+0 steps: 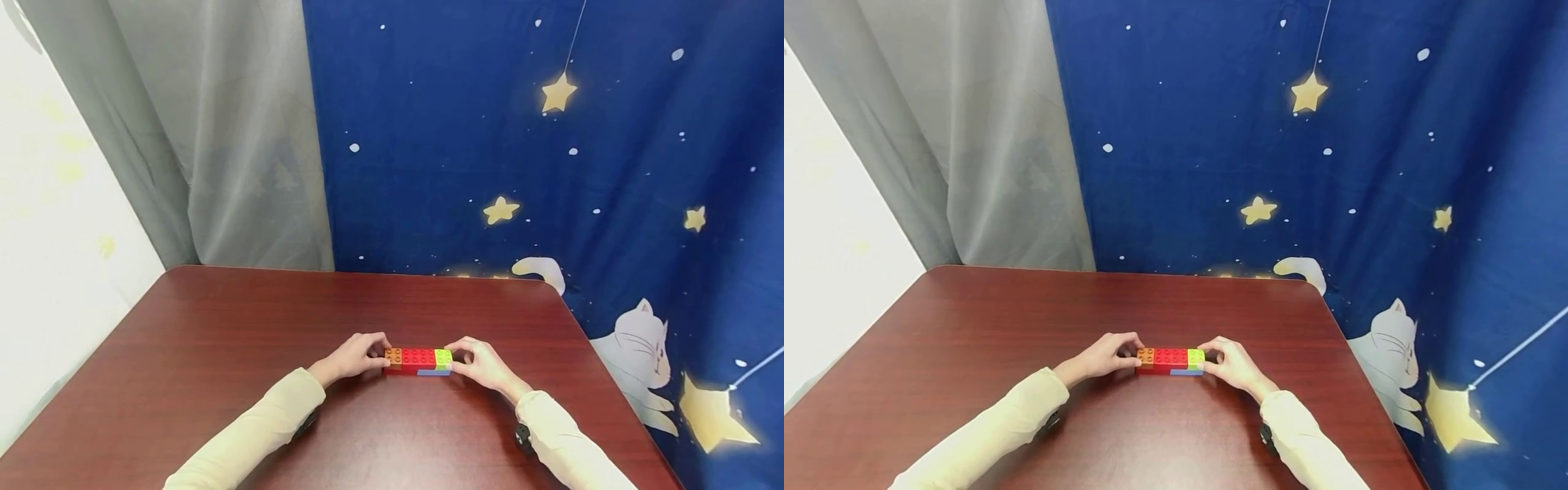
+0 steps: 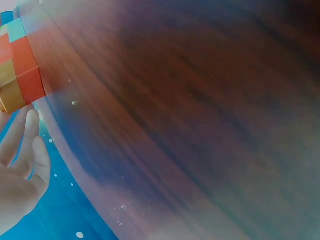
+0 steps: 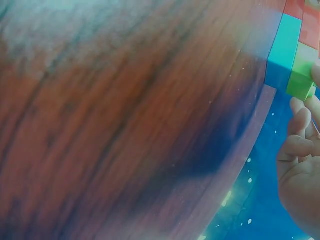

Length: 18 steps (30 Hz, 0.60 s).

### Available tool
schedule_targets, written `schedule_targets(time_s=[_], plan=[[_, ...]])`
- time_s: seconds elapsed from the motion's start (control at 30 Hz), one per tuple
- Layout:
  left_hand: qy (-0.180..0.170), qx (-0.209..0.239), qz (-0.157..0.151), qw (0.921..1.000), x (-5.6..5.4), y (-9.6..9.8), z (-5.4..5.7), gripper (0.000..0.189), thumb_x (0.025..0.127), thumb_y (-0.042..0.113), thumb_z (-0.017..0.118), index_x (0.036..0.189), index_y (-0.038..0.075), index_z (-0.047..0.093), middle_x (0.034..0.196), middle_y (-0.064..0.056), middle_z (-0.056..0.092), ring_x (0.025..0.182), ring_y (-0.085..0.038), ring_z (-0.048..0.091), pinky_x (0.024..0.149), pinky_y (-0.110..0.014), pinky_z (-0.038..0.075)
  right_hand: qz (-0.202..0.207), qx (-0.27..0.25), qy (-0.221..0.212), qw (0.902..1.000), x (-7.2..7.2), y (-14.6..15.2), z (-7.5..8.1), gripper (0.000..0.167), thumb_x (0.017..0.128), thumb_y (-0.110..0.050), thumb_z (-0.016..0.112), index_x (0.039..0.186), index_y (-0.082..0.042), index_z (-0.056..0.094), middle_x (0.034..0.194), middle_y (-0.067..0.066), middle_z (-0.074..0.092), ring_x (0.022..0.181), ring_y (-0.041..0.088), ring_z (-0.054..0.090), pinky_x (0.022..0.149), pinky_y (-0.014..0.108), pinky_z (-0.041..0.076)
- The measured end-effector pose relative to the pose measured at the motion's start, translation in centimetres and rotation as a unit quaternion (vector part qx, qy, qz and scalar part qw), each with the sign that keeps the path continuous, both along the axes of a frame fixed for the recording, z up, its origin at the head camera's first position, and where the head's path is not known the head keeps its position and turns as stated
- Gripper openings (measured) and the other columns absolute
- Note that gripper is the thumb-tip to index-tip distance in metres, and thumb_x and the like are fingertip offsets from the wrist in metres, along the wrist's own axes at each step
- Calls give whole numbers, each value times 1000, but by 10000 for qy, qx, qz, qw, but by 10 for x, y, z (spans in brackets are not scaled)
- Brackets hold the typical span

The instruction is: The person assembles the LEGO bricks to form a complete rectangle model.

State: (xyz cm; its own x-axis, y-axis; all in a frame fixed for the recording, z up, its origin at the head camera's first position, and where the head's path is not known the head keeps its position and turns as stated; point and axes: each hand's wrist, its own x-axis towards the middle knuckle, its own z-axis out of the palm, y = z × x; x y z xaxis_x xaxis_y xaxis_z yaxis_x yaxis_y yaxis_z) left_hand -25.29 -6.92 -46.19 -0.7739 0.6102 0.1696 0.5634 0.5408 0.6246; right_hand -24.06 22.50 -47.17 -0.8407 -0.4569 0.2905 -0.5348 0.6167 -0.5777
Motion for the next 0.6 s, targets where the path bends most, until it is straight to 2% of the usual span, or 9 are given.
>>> schedule_targets(time_s=[0.23,0.47,0.6], plan=[[-100,-222,77,9997,3,2,4,21,78,21,67,94,11,57,86,-2,62,75,-11,56,70,-31,47,44,-26,-26,10000,2,0,-1,32,71,-18,74,100,-11,64,83,-5,57,55,6,42,50,22,38],[14,-387,172,9991,3,1,0,22,79,24,66,96,14,56,84,1,61,73,-7,54,68,-26,45,179,-13,-291,9994,3,0,-2,35,72,-19,73,103,-13,59,85,-4,60,51,6,42,46,22,37],[104,-430,148,9989,4,1,1,25,80,25,65,100,13,54,85,1,60,75,-10,55,69,-26,45,155,-94,-344,9992,1,1,-1,33,73,-18,72,104,-13,59,86,-2,62,50,7,44,46,22,38]])
